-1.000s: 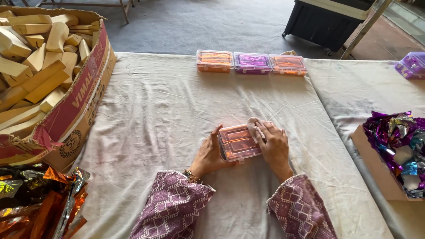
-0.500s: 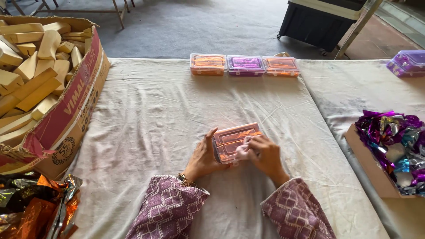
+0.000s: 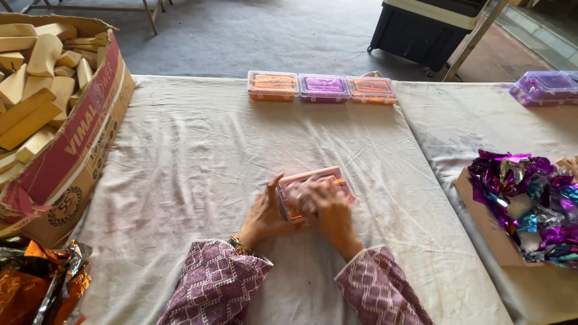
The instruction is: Packing gold-wrapped items into a plastic container and organizing them on a table.
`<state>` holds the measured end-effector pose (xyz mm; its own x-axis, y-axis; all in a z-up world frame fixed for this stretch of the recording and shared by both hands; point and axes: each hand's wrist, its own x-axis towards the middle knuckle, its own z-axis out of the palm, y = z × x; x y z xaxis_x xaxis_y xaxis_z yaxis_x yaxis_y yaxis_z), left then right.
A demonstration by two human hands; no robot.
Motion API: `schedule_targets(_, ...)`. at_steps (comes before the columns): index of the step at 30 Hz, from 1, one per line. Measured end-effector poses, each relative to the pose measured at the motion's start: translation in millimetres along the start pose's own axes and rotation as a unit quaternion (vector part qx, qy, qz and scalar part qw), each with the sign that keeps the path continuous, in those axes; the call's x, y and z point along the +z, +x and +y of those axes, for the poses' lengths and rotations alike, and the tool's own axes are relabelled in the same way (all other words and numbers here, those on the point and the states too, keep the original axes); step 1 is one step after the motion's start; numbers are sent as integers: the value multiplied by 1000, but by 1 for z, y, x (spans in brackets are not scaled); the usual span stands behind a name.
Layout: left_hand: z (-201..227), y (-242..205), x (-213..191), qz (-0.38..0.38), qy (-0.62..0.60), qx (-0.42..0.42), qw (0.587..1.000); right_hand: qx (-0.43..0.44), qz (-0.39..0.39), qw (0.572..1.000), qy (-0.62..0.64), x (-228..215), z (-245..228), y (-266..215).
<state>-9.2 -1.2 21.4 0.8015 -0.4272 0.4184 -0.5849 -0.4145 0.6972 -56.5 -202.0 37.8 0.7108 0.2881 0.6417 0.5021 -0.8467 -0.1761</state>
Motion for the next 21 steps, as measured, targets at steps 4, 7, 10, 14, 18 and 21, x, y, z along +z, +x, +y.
schedule_targets(4,-10,-1,7,1,5,28,1000,152,24,986,-70,3,26,1)
schedule_targets(7,-12,0,7,8,-6,28,1000,167,20,985,-44,3,15,8)
schedule_targets(10,-17,-3,10,-18,4,-15,1000,115,-28,990,-80,7,-13,12)
schedule_targets(14,-31,0,15,27,2,71,997,0,-58,998,-11,0,-17,13)
schedule_targets(18,-15,-2,9,6,-4,23,1000,-4,-87,994,66,-10,9,3)
schedule_targets(21,-7,-2,6,-4,5,-6,1000,83,-31,996,34,0,35,-11)
